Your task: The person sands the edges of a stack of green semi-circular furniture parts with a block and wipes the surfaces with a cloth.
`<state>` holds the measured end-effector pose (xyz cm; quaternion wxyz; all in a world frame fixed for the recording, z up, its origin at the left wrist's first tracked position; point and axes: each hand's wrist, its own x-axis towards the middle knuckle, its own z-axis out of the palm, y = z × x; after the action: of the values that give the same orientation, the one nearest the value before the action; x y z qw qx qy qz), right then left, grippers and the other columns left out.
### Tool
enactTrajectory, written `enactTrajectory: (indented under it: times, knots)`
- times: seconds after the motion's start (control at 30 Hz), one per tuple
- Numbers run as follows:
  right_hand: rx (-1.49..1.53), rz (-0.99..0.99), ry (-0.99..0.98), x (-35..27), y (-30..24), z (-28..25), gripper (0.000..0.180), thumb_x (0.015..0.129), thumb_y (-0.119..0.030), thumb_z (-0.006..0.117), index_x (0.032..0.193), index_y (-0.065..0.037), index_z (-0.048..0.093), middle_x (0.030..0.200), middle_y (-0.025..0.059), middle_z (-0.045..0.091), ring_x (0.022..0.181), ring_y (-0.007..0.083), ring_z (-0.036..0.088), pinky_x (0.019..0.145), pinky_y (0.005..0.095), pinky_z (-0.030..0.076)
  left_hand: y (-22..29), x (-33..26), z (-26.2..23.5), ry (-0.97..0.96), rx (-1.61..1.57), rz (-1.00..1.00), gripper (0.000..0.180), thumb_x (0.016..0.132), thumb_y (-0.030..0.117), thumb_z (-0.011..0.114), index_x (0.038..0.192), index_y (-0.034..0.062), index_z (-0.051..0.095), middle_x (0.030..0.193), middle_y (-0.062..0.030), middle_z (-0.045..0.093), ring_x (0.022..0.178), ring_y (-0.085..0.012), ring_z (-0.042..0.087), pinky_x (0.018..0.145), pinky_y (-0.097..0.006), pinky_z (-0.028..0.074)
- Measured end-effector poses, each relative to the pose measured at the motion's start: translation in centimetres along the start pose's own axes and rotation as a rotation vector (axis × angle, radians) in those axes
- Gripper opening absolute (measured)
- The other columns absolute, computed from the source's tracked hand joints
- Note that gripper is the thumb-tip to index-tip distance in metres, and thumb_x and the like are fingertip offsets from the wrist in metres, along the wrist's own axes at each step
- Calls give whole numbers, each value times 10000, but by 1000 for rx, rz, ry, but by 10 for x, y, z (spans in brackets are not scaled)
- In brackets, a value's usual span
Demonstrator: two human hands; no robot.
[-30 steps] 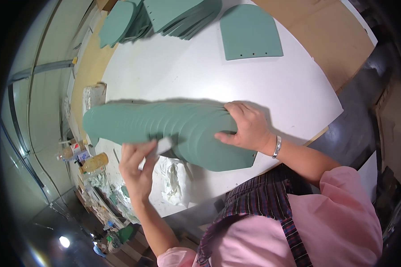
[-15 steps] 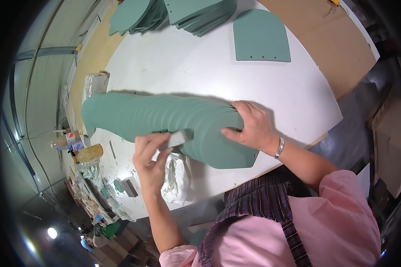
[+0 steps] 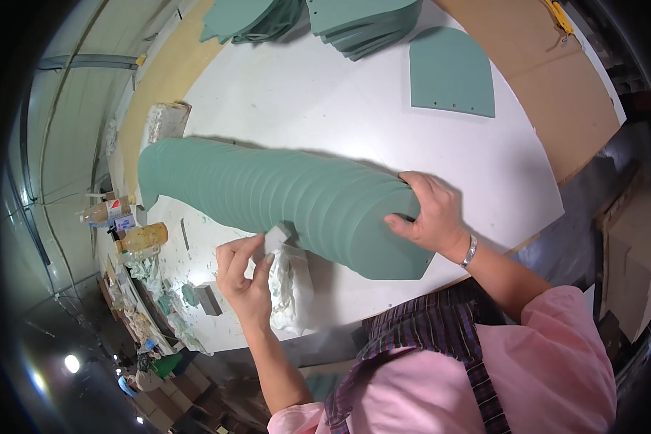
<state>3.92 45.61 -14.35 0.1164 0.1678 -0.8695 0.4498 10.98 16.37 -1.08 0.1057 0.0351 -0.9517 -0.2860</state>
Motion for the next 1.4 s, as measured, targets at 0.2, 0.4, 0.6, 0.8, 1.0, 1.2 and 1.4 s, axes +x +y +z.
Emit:
enactTrajectory:
  times: [0.2, 0.4, 0.6, 0.8, 1.0, 1.2, 1.4]
  knots:
    - [-45, -27, 10, 2, 3, 1, 609, 803, -555, 788, 1057, -19, 649, 931, 157, 723, 808, 332, 719, 712, 401, 587, 3, 39, 19, 94, -45, -10, 405, 680, -95, 808, 1064, 28, 769, 933, -72, 659, 917, -244, 596, 819, -351, 488]
    - [-15, -31, 37, 3, 0, 3, 611, 798, -565, 788, 1050, -23, 658, 926, 149, 727, 809, 329, 721, 707, 399, 588, 0, 25, 10, 39, -3, 23, 401, 731, -101, 786, 1113, 19, 757, 964, -81, 646, 919, -216, 614, 849, -326, 487]
    - [-26, -9, 27, 2, 3, 1, 619, 784, -556, 799, 1063, -21, 664, 924, 149, 729, 805, 327, 726, 704, 398, 591, -15, 22, 1, 182, 14, 24, 393, 706, -66, 810, 1085, 31, 771, 922, -79, 654, 904, -254, 591, 805, -355, 482]
    - [-20, -46, 35, 2, 3, 4, 627, 798, -557, 789, 1067, -3, 667, 920, 162, 730, 792, 340, 725, 696, 401, 592, -29, 48, 7, 163, 49, -19, 388, 723, -63, 802, 1097, 34, 769, 929, -82, 655, 918, -253, 588, 818, -357, 479]
    - [-18, -23, 24, 2, 4, 3, 638, 822, -574, 765, 1068, 7, 666, 916, 175, 724, 788, 352, 721, 696, 407, 588, -38, 37, -9, 149, -13, -58, 371, 730, -75, 777, 1090, 14, 769, 943, -86, 670, 929, -249, 597, 840, -353, 489]
    - [2, -36, 23, 3, 1, 4, 655, 842, -602, 738, 1078, 4, 666, 911, 172, 721, 776, 354, 714, 696, 410, 583, -25, 58, -3, 156, -60, -74, 377, 714, -74, 784, 1075, 34, 777, 904, -76, 637, 898, -234, 585, 798, -359, 487]
    - [-5, -26, 41, 1, 1, 3, 646, 840, -600, 739, 1077, -3, 667, 925, 164, 722, 782, 348, 711, 696, 408, 579, -12, 66, 9, 68, 62, 131, 381, 711, -97, 759, 1061, 53, 766, 905, -79, 612, 866, -269, 544, 755, -378, 466]
